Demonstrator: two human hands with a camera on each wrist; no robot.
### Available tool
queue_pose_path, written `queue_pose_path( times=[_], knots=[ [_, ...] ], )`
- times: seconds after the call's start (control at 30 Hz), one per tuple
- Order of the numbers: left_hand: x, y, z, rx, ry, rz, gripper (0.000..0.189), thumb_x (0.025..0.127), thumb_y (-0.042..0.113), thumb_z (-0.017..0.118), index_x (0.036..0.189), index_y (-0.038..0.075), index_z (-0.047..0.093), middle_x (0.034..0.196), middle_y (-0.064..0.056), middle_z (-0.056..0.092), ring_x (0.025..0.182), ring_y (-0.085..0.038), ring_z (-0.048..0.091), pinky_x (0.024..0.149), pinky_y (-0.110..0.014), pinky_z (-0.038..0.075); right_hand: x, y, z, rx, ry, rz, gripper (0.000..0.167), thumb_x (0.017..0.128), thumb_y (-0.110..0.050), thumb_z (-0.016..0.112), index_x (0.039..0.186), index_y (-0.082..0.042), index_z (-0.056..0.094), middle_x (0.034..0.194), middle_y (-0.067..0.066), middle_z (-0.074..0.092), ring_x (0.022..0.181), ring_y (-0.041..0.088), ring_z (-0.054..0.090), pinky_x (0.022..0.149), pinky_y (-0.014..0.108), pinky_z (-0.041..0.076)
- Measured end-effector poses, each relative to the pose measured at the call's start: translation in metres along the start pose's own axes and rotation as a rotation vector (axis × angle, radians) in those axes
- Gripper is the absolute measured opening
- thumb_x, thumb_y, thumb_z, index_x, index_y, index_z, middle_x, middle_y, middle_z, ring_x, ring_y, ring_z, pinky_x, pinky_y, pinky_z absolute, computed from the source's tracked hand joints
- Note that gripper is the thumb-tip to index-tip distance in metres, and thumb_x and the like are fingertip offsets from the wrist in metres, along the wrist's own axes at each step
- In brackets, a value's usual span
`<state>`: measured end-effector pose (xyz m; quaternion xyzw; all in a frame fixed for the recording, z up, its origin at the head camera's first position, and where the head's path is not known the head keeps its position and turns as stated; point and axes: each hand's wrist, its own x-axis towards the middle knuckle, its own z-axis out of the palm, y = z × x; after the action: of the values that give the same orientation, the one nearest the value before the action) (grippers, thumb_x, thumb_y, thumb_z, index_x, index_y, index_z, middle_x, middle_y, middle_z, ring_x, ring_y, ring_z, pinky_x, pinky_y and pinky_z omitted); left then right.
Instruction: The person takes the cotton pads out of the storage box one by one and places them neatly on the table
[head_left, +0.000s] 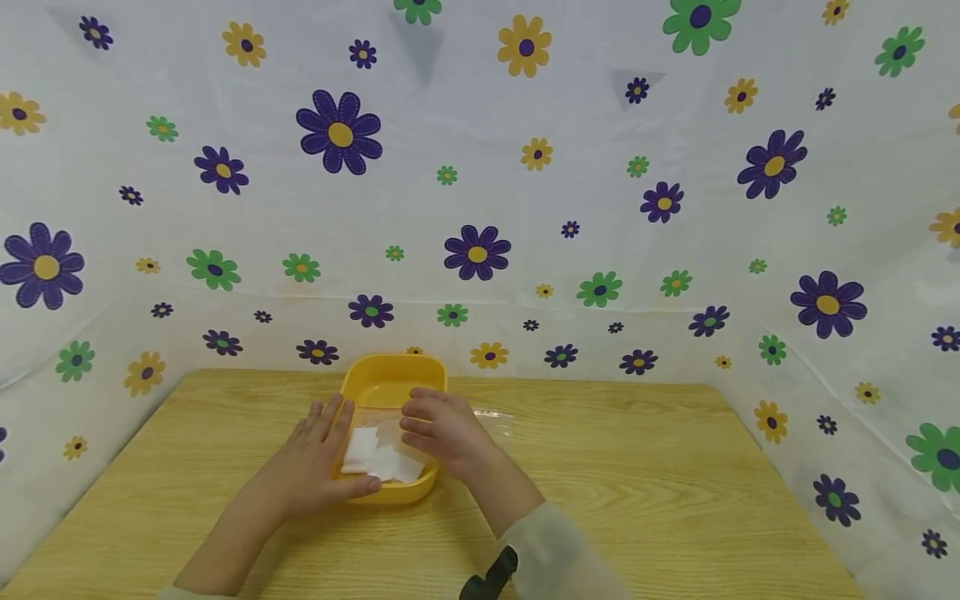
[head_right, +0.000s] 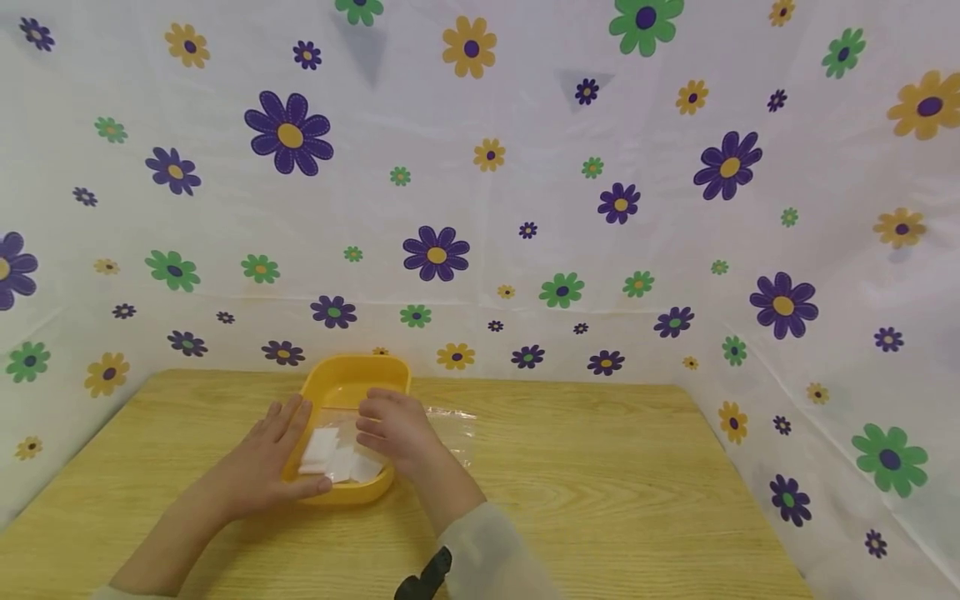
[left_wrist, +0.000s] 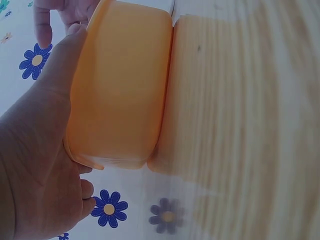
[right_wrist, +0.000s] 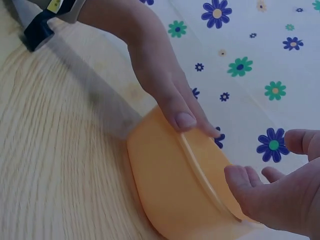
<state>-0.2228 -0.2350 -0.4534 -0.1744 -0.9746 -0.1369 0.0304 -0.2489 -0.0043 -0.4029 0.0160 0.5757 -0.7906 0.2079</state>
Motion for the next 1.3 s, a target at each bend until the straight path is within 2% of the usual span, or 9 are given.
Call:
queue_pose_path(
  times=[0.23, 0.47, 0.6, 0.7, 0.77, 0.87, 0.97, 1.13, 1.3],
  knots=[
    [0.0, -0.002, 0.002, 0.005, 0.018, 0.012, 0.124, 0.077, 0.087, 0.051, 0.159, 0.001, 0.016, 0.166, -0.023, 0.008, 0.149, -0.052, 0.01, 0.119, -0.062, 0.017, 0.006, 0.011, 0.019, 0.043, 0.046, 0.03, 0.059, 0.098, -0.019, 0.058, 0.149, 0.002, 0.038, 0.143, 0.025, 0.044, 0.13, 0.039, 0.047, 0.113, 0.05, 0.04],
    [0.0, -0.002, 0.002, 0.006, 0.014, 0.008, 0.124, 0.077, 0.087, 0.051, 0.158, 0.0, 0.016, 0.165, -0.024, 0.008, 0.149, -0.052, 0.01, 0.119, -0.063, 0.017, 0.016, 0.019, 0.027, 0.028, 0.112, 0.052, 0.051, 0.095, -0.018, 0.058, 0.139, 0.006, 0.049, 0.152, 0.031, 0.034, 0.139, 0.045, 0.035, 0.115, 0.053, 0.036],
    [-0.001, -0.002, 0.002, 0.006, 0.016, 0.008, 0.124, 0.077, 0.087, 0.05, 0.158, 0.0, 0.016, 0.165, -0.024, 0.008, 0.149, -0.052, 0.01, 0.119, -0.063, 0.018, 0.022, 0.021, 0.029, 0.034, 0.158, 0.065, 0.054, 0.092, -0.017, 0.063, 0.138, 0.006, 0.048, 0.148, 0.028, 0.037, 0.104, 0.027, 0.051, 0.104, 0.04, 0.042],
    [-0.002, -0.002, 0.0, -0.005, 0.013, 0.007, 0.124, 0.077, 0.086, 0.051, 0.158, 0.0, 0.016, 0.165, -0.024, 0.008, 0.149, -0.052, 0.009, 0.119, -0.063, 0.017, 0.026, 0.022, 0.03, 0.053, 0.194, 0.077, 0.056, 0.09, -0.015, 0.064, 0.139, 0.005, 0.046, 0.134, 0.019, 0.04, 0.069, 0.013, 0.034, 0.081, 0.031, 0.033],
    [-0.002, -0.002, -0.001, -0.009, 0.018, 0.015, 0.123, 0.077, 0.086, 0.052, 0.158, -0.001, 0.017, 0.165, -0.025, 0.009, 0.148, -0.053, 0.009, 0.118, -0.064, 0.018, 0.028, 0.023, 0.031, 0.069, 0.205, 0.084, 0.06, 0.089, -0.014, 0.064, 0.142, 0.005, 0.043, 0.132, 0.018, 0.038, 0.063, 0.011, 0.026, 0.078, 0.031, 0.027],
    [-0.002, -0.002, -0.001, -0.01, 0.027, 0.021, 0.122, 0.078, 0.085, 0.052, 0.158, -0.001, 0.017, 0.165, -0.025, 0.009, 0.148, -0.053, 0.009, 0.118, -0.064, 0.018, 0.03, 0.025, 0.032, 0.086, 0.196, 0.09, 0.071, 0.089, -0.012, 0.062, 0.15, 0.008, 0.031, 0.149, 0.026, 0.028, 0.084, 0.021, 0.045, 0.102, 0.043, 0.034],
    [-0.002, -0.002, -0.001, -0.007, 0.029, 0.024, 0.122, 0.078, 0.085, 0.052, 0.158, -0.002, 0.017, 0.165, -0.026, 0.009, 0.148, -0.053, 0.009, 0.118, -0.064, 0.018, 0.031, 0.026, 0.034, 0.109, 0.199, 0.109, 0.073, 0.089, -0.012, 0.062, 0.151, 0.007, 0.028, 0.152, 0.029, 0.022, 0.108, 0.032, 0.037, 0.111, 0.049, 0.03],
    [-0.002, -0.001, 0.0, -0.012, 0.011, 0.008, 0.124, 0.077, 0.086, 0.052, 0.158, -0.001, 0.017, 0.165, -0.024, 0.008, 0.148, -0.053, 0.009, 0.118, -0.064, 0.017, 0.033, 0.029, 0.035, 0.103, 0.268, 0.138, 0.062, 0.088, -0.012, 0.065, 0.143, 0.004, 0.042, 0.123, 0.019, 0.039, 0.094, 0.024, 0.04, 0.089, 0.032, 0.046],
    [-0.002, -0.002, 0.0, -0.012, 0.013, 0.004, 0.125, 0.076, 0.087, 0.052, 0.158, 0.0, 0.017, 0.166, -0.023, 0.008, 0.149, -0.052, 0.009, 0.119, -0.063, 0.017, 0.039, 0.034, 0.036, 0.039, 0.268, 0.133, 0.021, 0.091, -0.014, 0.063, 0.109, -0.003, 0.062, 0.076, 0.001, 0.045, 0.062, 0.011, 0.043, 0.061, 0.021, 0.049]
  ],
)
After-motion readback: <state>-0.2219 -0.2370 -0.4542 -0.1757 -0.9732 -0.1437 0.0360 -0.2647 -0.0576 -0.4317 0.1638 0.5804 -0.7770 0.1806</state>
